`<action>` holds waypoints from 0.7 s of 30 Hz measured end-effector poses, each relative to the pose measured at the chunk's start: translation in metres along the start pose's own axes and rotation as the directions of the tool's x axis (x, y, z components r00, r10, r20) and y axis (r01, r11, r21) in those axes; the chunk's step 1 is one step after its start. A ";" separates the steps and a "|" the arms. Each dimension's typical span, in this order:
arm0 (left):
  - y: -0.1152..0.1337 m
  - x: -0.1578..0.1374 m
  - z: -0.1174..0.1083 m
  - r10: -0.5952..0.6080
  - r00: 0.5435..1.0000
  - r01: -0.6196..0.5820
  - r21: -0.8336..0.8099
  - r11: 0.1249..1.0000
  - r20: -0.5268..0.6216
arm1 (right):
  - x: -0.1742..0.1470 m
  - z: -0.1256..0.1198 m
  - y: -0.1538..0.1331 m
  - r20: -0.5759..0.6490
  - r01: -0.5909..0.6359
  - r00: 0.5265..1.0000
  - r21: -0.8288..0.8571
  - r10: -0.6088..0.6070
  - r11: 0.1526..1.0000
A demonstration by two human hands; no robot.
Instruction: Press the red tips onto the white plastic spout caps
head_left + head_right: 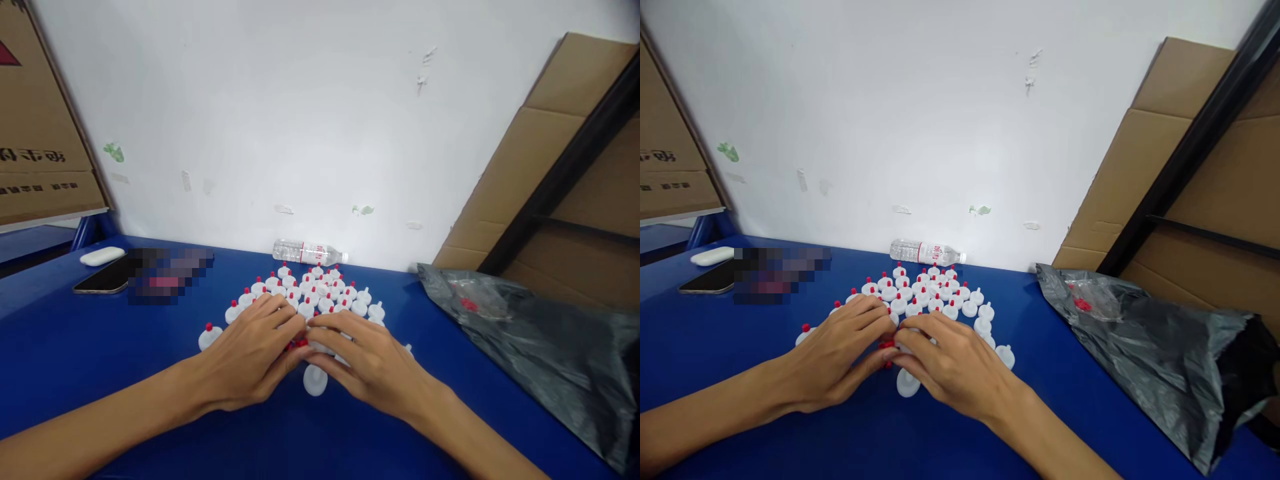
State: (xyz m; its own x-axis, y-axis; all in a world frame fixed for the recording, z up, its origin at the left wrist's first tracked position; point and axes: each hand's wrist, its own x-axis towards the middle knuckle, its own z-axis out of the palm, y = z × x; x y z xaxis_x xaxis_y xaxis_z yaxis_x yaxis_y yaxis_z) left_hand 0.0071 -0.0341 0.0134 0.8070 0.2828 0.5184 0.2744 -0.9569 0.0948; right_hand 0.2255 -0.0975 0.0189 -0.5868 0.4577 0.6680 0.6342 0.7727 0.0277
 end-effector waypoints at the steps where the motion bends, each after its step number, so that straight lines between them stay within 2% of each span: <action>1: 0.001 0.000 -0.001 0.002 1.000 -0.002 -0.003 1.000 -0.002 | 0.000 0.000 0.000 -0.009 0.005 1.000 -0.014 -0.005 1.000; 5: 0.003 0.001 -0.003 0.025 0.999 -0.024 -0.041 0.999 0.021 | 0.001 0.000 0.001 -0.002 0.014 1.000 -0.050 -0.015 0.999; 11: -0.002 0.001 0.005 -0.166 0.986 0.165 -0.211 0.964 0.016 | 0.003 -0.003 0.006 -0.066 0.064 0.995 -0.102 -0.071 0.993; 13: -0.007 0.001 0.008 -0.223 0.974 0.223 -0.237 0.946 0.028 | 0.002 -0.004 0.008 -0.065 0.041 0.997 -0.055 -0.045 0.998; 15: -0.011 0.001 0.009 -0.255 0.966 0.255 -0.233 0.938 0.028 | 0.002 -0.004 0.009 -0.030 -0.035 0.999 0.007 0.035 0.999; 18: -0.011 0.001 0.007 -0.192 0.981 0.188 -0.187 0.964 -0.006 | 0.002 -0.004 0.007 0.013 -0.175 0.985 0.044 0.175 0.984; 21: -0.005 0.001 0.005 -0.066 0.997 0.058 -0.162 0.985 -0.042 | 0.002 -0.001 0.003 -0.004 -0.170 0.985 0.040 0.170 0.985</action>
State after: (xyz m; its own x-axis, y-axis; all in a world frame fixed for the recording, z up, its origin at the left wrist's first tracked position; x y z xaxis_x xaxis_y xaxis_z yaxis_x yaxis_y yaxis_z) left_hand 0.0091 -0.0285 0.0093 0.7645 0.3423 0.5462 0.2328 -0.9368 0.2612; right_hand 0.2265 -0.0947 0.0208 -0.4686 0.5806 0.6658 0.7039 0.7008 -0.1157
